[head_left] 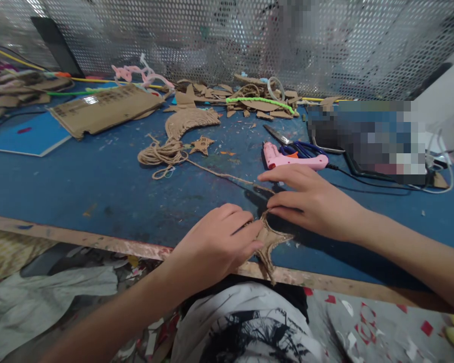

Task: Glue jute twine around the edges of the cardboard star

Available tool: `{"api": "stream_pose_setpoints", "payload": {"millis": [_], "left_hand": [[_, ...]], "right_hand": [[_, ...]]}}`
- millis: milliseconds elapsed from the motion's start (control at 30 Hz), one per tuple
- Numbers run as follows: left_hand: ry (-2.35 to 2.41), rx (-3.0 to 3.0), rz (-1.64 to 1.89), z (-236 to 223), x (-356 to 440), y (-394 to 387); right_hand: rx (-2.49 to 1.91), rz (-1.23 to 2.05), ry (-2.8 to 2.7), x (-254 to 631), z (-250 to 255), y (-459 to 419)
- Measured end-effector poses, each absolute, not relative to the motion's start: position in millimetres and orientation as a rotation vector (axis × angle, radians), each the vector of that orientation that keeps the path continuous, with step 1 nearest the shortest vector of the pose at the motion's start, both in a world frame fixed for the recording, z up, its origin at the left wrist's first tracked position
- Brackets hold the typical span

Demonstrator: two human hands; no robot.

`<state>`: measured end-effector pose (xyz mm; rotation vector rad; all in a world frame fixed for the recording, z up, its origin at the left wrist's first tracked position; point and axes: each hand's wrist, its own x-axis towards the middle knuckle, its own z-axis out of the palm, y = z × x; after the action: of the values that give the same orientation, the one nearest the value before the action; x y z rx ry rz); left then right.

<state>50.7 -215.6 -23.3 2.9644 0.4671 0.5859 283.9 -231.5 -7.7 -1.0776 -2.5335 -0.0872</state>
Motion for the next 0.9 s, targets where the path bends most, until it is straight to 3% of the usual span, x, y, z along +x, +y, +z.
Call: {"api": "stream_pose_setpoints", "payload": {"millis": [167, 300, 600, 900], "left_hand": [[0.561, 2.979, 0.598, -24.1, 54.5, -221.6], [0.713, 3.018, 0.585, -24.5, 61.0, -232.8], [1.210, 2.878, 0.563, -19.8, 88.2, -272.5], [0.964, 2.700, 0.589, -9.5, 47.2, -226.8]], "right_hand": [[-0.932, -0.308, -2.602, 272.8, -0.4, -240.6], [-1.085, -0.426, -2.569, 269.4, -0.5, -246.6], [-1.228, -0.075, -2.445, 263.9, -3.9, -254.3], [-1.171, 0.084, -2.519, 273.9, -11.5, -251.7]]}}
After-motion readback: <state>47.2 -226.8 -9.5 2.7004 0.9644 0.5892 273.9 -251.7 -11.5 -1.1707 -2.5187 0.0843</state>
